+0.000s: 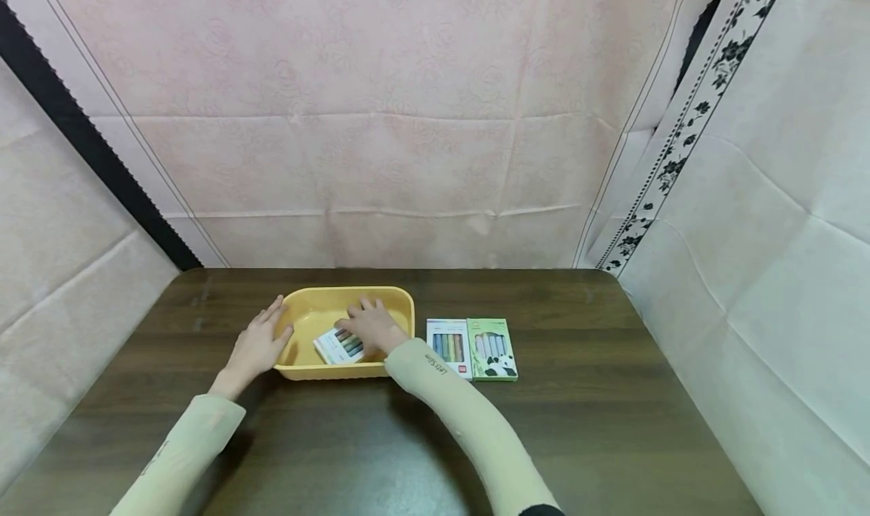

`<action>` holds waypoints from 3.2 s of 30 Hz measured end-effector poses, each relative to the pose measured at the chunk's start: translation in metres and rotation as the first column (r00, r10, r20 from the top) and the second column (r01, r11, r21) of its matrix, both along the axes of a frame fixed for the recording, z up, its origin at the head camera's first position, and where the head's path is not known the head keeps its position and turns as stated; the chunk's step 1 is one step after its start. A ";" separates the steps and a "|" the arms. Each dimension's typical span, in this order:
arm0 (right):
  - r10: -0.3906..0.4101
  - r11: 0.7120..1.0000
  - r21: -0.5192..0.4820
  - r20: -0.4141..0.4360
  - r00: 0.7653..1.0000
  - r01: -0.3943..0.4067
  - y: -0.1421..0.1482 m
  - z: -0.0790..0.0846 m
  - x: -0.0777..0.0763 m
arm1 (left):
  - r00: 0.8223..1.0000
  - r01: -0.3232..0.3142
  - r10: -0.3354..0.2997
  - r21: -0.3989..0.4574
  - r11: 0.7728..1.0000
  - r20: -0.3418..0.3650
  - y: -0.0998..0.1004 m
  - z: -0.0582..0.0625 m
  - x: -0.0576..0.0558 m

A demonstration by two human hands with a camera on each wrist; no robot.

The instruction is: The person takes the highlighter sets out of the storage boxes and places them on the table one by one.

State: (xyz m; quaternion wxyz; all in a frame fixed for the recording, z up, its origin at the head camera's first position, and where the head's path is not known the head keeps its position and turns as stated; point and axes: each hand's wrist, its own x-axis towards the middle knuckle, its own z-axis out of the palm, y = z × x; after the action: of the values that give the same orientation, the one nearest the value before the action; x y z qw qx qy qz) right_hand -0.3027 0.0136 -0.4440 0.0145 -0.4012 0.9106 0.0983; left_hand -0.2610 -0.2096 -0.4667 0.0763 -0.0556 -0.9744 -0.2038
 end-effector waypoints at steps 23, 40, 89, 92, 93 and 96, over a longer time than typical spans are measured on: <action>-0.023 0.997 -0.072 0.050 0.998 0.026 0.006 -0.001 0.001 | 1.000 -0.004 0.004 0.008 1.000 0.001 0.001 -0.001 -0.001; 0.034 0.998 -0.053 -0.032 0.999 -0.035 0.009 0.000 0.001 | 1.000 0.009 -0.008 0.020 1.000 -0.020 0.000 -0.002 -0.002; 0.072 0.986 -0.149 -0.021 0.997 -0.074 0.025 0.016 0.008 | 1.000 0.012 -0.011 0.039 0.999 -0.015 0.000 -0.001 -0.001; 0.071 0.985 -0.153 -0.033 0.997 -0.075 0.027 0.018 0.009 | 1.000 0.011 -0.010 0.042 0.999 -0.009 0.000 -0.001 0.000; 0.073 0.985 -0.153 -0.042 0.996 -0.079 0.028 0.019 0.009 | 1.000 0.011 -0.010 0.042 0.999 -0.009 0.000 -0.001 0.000; 0.078 0.984 -0.153 -0.068 0.995 -0.087 0.029 0.021 0.008 | 1.000 0.014 -0.013 0.041 0.999 -0.014 0.000 0.000 0.000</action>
State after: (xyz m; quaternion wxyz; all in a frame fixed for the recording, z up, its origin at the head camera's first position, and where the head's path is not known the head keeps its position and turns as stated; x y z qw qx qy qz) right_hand -0.2943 0.0431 -0.4231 -0.0490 -0.4352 0.8981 0.0399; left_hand -0.2605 -0.2096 -0.4663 0.0827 -0.0620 -0.9691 -0.2238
